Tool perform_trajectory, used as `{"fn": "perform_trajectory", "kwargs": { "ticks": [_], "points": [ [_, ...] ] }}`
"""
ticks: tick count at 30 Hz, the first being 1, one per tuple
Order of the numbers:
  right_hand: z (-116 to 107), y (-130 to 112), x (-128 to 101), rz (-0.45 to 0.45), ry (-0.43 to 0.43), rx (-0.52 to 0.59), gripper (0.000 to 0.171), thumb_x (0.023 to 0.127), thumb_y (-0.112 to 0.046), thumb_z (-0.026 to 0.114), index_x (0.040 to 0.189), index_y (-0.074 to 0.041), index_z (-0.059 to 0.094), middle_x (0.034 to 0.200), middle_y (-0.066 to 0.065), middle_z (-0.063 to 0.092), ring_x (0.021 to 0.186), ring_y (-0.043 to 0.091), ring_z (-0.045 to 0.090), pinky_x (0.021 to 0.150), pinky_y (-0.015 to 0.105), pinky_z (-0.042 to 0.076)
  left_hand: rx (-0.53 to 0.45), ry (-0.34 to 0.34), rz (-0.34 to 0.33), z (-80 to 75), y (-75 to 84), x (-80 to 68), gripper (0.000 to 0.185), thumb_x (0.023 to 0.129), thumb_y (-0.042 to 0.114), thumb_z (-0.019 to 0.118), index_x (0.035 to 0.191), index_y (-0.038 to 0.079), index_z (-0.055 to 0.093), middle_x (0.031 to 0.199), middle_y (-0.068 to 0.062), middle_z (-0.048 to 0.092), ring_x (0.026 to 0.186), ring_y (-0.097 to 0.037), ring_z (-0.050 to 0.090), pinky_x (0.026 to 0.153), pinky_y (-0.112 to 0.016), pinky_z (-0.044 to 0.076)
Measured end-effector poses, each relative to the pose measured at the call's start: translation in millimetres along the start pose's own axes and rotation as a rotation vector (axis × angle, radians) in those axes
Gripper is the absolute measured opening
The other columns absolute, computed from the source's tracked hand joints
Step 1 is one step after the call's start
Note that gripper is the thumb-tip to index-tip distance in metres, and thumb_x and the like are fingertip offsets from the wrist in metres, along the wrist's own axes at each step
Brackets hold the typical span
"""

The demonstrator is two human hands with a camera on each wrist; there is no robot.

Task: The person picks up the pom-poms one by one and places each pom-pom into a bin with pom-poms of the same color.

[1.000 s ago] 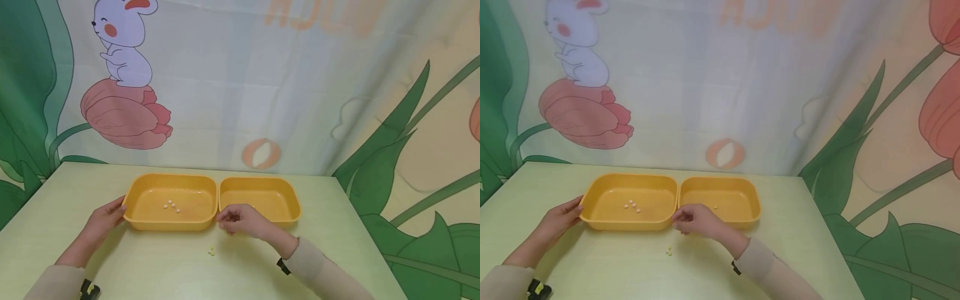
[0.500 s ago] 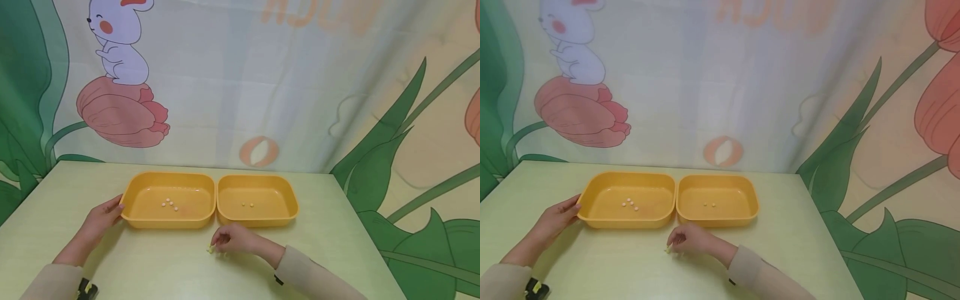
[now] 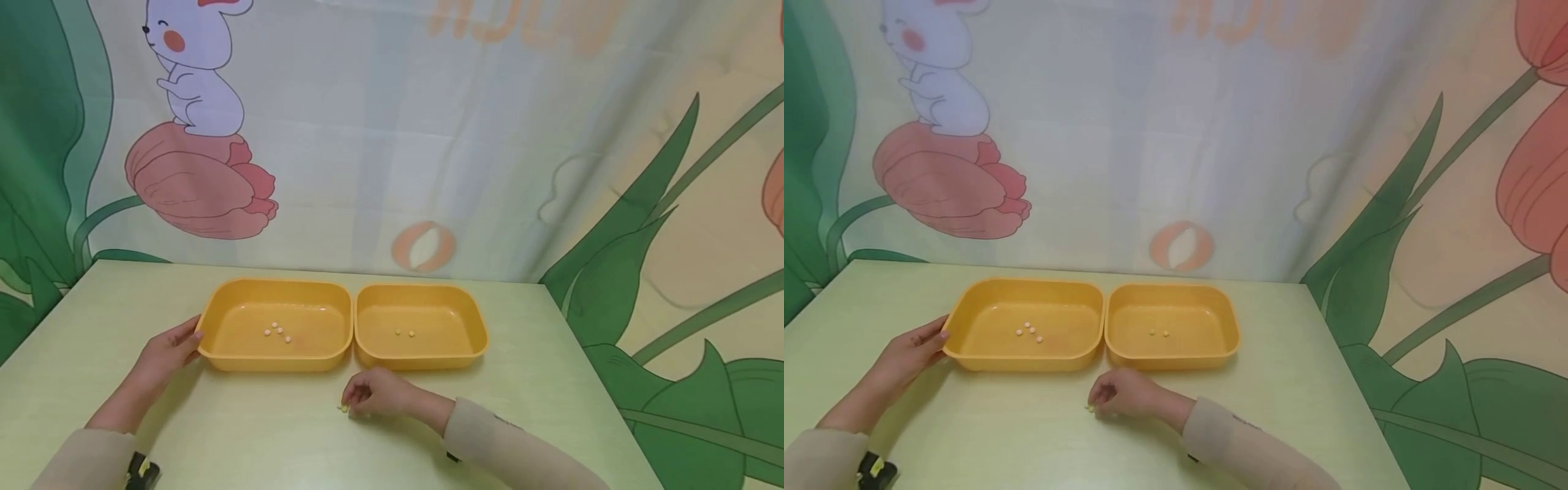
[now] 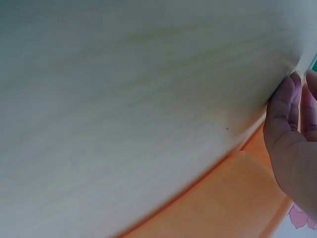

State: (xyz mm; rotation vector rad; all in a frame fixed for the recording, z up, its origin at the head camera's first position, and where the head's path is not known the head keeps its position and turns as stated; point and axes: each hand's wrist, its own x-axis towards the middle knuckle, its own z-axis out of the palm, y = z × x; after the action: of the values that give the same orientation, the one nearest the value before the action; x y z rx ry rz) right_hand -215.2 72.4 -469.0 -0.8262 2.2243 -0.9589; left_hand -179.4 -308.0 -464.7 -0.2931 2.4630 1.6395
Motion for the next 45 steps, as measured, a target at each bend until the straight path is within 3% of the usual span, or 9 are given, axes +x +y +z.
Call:
{"fn": "perform_trajectory", "kwargs": {
  "ticks": [6, 12, 24, 31, 39, 45],
  "points": [
    [0.7, -0.5, 1.4, 0.007, 0.007, -0.084, 0.01, 0.089, 0.0, 0.074, 0.095, -0.008, 0.076, 0.082, -0.005, 0.067, 0.071, -0.002, 0.054, 0.064, 0.01, 0.046, 0.0, -0.004, -0.005, -0.6, 3.4, -1.8, 0.062, 0.113, 0.028, 0.032, 0.161, -0.004, 0.009, 0.168, -0.029, 0.011, 0.153, -0.047, 0.025, 0.105, -0.023, 0.049],
    [2.3, -1.8, 3.2, 0.003, 0.021, -0.13, 0.011, 0.088, -0.001, 0.075, 0.095, -0.009, 0.077, 0.078, -0.009, 0.063, 0.07, -0.004, 0.051, 0.066, 0.01, 0.046, 0.016, -0.005, -0.002, -2.0, 5.3, -3.3, 0.063, 0.113, 0.031, 0.032, 0.161, -0.003, 0.009, 0.168, -0.03, 0.012, 0.152, -0.049, 0.026, 0.105, -0.025, 0.048],
    [6.1, -4.9, 1.4, -0.016, 0.027, -0.155, 0.008, 0.087, 0.0, 0.075, 0.091, -0.007, 0.077, 0.078, -0.002, 0.069, 0.068, -0.005, 0.051, 0.065, 0.009, 0.046, 0.027, -0.004, -0.026, -4.6, 5.1, -3.3, 0.066, 0.113, 0.035, 0.033, 0.161, -0.002, 0.008, 0.168, -0.029, 0.01, 0.152, -0.049, 0.026, 0.104, -0.026, 0.048],
    [4.3, -4.9, -2.1, 0.028, 0.022, -0.089, 0.006, 0.088, -0.003, 0.076, 0.091, -0.008, 0.076, 0.078, -0.007, 0.065, 0.069, -0.004, 0.053, 0.064, 0.01, 0.046, 0.022, -0.01, -0.024, -3.3, 2.9, -2.4, 0.065, 0.113, 0.034, 0.033, 0.161, -0.002, 0.008, 0.168, -0.03, 0.01, 0.152, -0.049, 0.026, 0.104, -0.026, 0.048],
    [-3.1, 1.3, -11.1, 0.058, 0.041, -0.034, 0.006, 0.088, -0.006, 0.077, 0.094, -0.007, 0.076, 0.083, -0.002, 0.07, 0.073, -0.001, 0.055, 0.065, 0.011, 0.046, 0.015, -0.002, -0.026, -2.0, 1.9, -1.0, 0.065, 0.113, 0.034, 0.033, 0.161, -0.001, 0.008, 0.168, -0.03, 0.011, 0.152, -0.049, 0.026, 0.103, -0.025, 0.049],
    [-15.1, 1.7, -24.3, 0.103, 0.036, 0.082, 0.008, 0.09, -0.003, 0.073, 0.097, -0.004, 0.075, 0.082, -0.003, 0.068, 0.073, 0.005, 0.056, 0.062, 0.013, 0.048, 0.017, -0.003, -0.039, -0.5, 2.9, -0.8, 0.065, 0.113, 0.034, 0.033, 0.161, -0.001, 0.008, 0.168, -0.03, 0.011, 0.152, -0.049, 0.026, 0.105, -0.028, 0.047]
  ]
}}
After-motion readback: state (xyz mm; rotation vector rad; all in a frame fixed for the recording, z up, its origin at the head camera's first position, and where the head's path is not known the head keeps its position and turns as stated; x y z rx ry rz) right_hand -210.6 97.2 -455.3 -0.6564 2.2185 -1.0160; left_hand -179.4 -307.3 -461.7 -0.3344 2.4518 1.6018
